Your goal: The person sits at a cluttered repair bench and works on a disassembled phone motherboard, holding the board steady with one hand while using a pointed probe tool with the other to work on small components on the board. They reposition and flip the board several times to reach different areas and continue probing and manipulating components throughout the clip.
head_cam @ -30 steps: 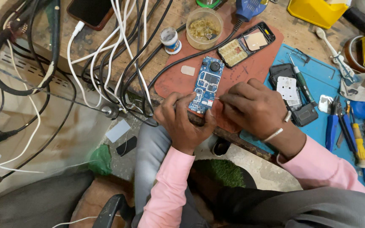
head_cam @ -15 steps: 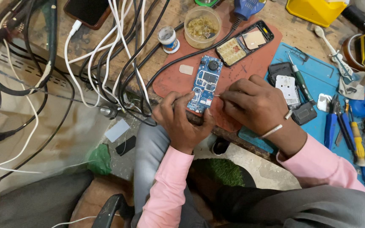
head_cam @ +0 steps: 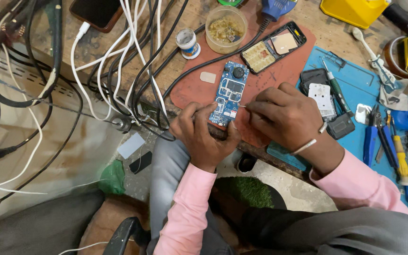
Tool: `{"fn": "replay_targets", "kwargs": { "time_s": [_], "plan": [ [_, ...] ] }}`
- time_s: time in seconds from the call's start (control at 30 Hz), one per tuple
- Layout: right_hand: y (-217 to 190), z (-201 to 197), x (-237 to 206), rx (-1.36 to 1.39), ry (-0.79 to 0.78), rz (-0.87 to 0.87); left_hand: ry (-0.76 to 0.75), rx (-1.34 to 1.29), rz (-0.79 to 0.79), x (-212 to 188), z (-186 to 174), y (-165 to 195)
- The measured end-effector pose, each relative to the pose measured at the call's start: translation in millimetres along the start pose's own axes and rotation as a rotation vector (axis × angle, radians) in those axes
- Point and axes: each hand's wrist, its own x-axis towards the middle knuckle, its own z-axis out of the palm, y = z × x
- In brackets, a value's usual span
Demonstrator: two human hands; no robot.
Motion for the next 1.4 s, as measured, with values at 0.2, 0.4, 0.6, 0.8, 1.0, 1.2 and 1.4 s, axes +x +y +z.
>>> {"fn": "replay_targets", "kwargs": {
  "time_s": [0.2,0.4,0.6,0.8,1.0,1.2,1.4],
  "plan": [
    [-1.1,1.4,-1.2,0.007,0.012,0.004,-0.023,-0.021,-0.014,0.0,-1.0,-0.4],
    [-2.0,1.8,-0.1,-0.039,0.029,0.014,-0.019,-0.016,-0.01,0.2,-0.2,-0.3],
    [-2.4,2.4,0.9,-0.027,0.04,0.035,-0.004,-0.004,0.001,-1.5,0.8,-0.8],
    [0.6,2.7,0.3,-0.006,0.04,-0.003,-0.013,-0.017,-0.011,-1.5,-0.1,-0.4],
    [0.6,3.7,-2.1,0.022,0.029,0.006,-0.017,-0.033,-0.01,0.4,-0.2,-0.1],
    [1.9,7.8,-2.0,-0.025,0.061,0.021,-0.021,-0.015,-0.019,0.2,-0.8,0.1],
    [3.3,7.3,-1.9,-0.013,0.044,0.033,0.007,0.006,-0.001,-0.5,1.4,-0.2]
  ]
}}
